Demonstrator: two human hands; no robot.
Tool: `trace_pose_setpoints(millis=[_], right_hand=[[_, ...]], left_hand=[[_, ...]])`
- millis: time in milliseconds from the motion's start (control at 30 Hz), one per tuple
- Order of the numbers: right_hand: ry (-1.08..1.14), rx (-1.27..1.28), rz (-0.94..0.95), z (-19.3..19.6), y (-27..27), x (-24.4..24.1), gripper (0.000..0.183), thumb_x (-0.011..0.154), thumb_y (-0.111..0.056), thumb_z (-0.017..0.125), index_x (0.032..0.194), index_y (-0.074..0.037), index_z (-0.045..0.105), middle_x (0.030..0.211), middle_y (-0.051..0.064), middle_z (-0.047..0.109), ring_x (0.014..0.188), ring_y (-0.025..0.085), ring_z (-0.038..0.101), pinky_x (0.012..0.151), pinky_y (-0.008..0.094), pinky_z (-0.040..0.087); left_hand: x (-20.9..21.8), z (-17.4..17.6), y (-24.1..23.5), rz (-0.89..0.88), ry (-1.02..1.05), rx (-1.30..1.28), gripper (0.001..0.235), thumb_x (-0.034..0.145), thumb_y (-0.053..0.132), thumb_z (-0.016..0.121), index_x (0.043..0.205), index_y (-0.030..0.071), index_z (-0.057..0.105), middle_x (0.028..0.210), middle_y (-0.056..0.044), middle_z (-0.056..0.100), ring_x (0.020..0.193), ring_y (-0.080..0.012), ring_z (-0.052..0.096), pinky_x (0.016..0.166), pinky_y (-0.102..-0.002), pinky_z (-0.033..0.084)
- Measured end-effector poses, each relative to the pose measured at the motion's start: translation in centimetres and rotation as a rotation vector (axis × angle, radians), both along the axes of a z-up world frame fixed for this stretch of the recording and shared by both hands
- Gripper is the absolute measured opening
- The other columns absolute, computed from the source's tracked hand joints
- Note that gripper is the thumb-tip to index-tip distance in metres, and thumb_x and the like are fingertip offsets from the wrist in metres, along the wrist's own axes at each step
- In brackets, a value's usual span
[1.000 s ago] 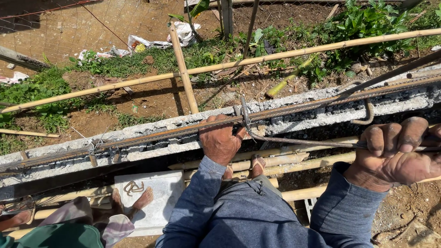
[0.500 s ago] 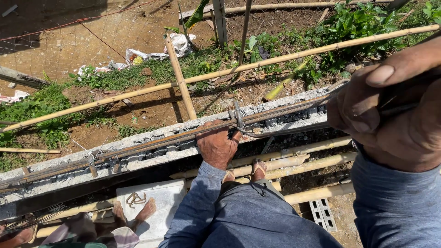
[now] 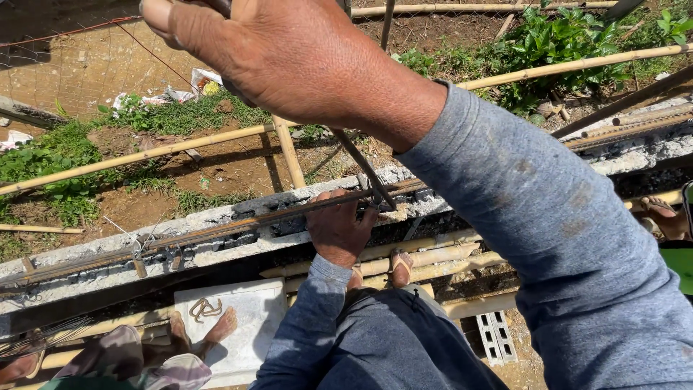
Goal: Workers are using wire and a twisting tool to secure steel rebar rods together on top of a concrete wall.
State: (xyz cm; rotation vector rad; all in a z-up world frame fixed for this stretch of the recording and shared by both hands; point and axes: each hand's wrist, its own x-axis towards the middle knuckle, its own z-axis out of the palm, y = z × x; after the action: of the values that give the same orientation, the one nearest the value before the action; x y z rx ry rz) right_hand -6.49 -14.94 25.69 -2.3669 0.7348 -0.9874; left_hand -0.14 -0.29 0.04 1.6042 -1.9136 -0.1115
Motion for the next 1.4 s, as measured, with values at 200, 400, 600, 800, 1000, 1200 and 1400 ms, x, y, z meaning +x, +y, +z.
trace_pose_setpoints(millis=[200, 400, 600, 800, 1000, 1200, 1400], right_hand=[[-0.200, 0.066, 0.159, -2.3, -1.9, 0.6, 0.035, 0.118, -0.039, 0.048, 0.109, -0.009, 0.065, 0.069, -0.003, 0.057, 0.060, 0.007, 0.064, 0.052, 0.029, 0.052], [-0.066, 0.414, 0.004, 5.0, 5.4, -7.8, 0.032, 0.112, -0.035, 0.043, 0.111, -0.009, 0.063, 0.065, -0.001, 0.052, 0.049, 0.007, 0.047, 0.044, 0.024, 0.037], [0.091, 0.306, -0.196, -3.9, 11.2, -11.3, 0.033, 0.103, -0.033, 0.066, 0.123, -0.006, 0.066, 0.083, 0.007, 0.065, 0.069, 0.016, 0.063, 0.058, 0.031, 0.052], [0.181, 0.086, -0.545, -12.3, 15.6, -9.4, 0.047, 0.087, -0.029, 0.082, 0.123, -0.003, 0.067, 0.104, 0.017, 0.068, 0.081, 0.030, 0.072, 0.062, 0.037, 0.057], [0.072, 0.158, -0.594, -16.0, 14.7, -10.0, 0.034, 0.093, -0.031, 0.081, 0.110, -0.006, 0.067, 0.099, 0.010, 0.066, 0.082, 0.025, 0.069, 0.066, 0.035, 0.055], [0.105, 0.514, -0.618, -16.6, 12.7, -9.0, 0.041, 0.086, -0.039, 0.082, 0.102, -0.005, 0.067, 0.086, 0.010, 0.066, 0.075, 0.020, 0.066, 0.062, 0.035, 0.054], [0.197, 0.719, -0.718, -16.1, 12.8, -8.9, 0.045, 0.086, -0.043, 0.081, 0.107, -0.006, 0.066, 0.088, 0.011, 0.071, 0.077, 0.020, 0.068, 0.065, 0.036, 0.054]], left_hand=[[0.0, -0.3, 0.2, -0.005, 0.038, -0.079, 0.033, 0.078, 0.036, 0.086, 0.102, 0.018, 0.072, 0.092, -0.004, 0.068, 0.091, -0.0293, 0.066, 0.083, -0.048, 0.047], [0.2, -0.4, 0.0, 0.004, 0.012, -0.100, 0.037, 0.075, 0.039, 0.086, 0.096, 0.015, 0.070, 0.089, -0.006, 0.067, 0.088, -0.0313, 0.065, 0.079, -0.051, 0.048], [0.7, -0.9, 0.0, -0.043, 0.064, 0.036, 0.037, 0.076, 0.041, 0.087, 0.085, 0.010, 0.069, 0.084, -0.009, 0.063, 0.082, -0.0308, 0.061, 0.072, -0.050, 0.047], [0.6, -0.6, 0.1, -0.039, 0.013, -0.045, 0.037, 0.081, 0.043, 0.081, 0.080, 0.009, 0.067, 0.083, -0.008, 0.059, 0.085, -0.0302, 0.059, 0.081, -0.050, 0.047], [0.7, -0.5, 0.1, -0.064, 0.026, -0.020, 0.036, 0.079, 0.042, 0.082, 0.079, 0.008, 0.067, 0.085, -0.009, 0.058, 0.087, -0.0303, 0.058, 0.079, -0.050, 0.044], [1.1, -1.4, -0.1, -0.082, 0.058, 0.015, 0.025, 0.082, 0.034, 0.078, 0.087, 0.012, 0.069, 0.091, -0.006, 0.059, 0.092, -0.0281, 0.057, 0.084, -0.048, 0.042], [1.3, -1.3, -0.2, -0.120, 0.051, 0.031, 0.032, 0.087, 0.038, 0.078, 0.094, 0.009, 0.068, 0.094, -0.007, 0.058, 0.093, -0.0291, 0.056, 0.083, -0.048, 0.041]])
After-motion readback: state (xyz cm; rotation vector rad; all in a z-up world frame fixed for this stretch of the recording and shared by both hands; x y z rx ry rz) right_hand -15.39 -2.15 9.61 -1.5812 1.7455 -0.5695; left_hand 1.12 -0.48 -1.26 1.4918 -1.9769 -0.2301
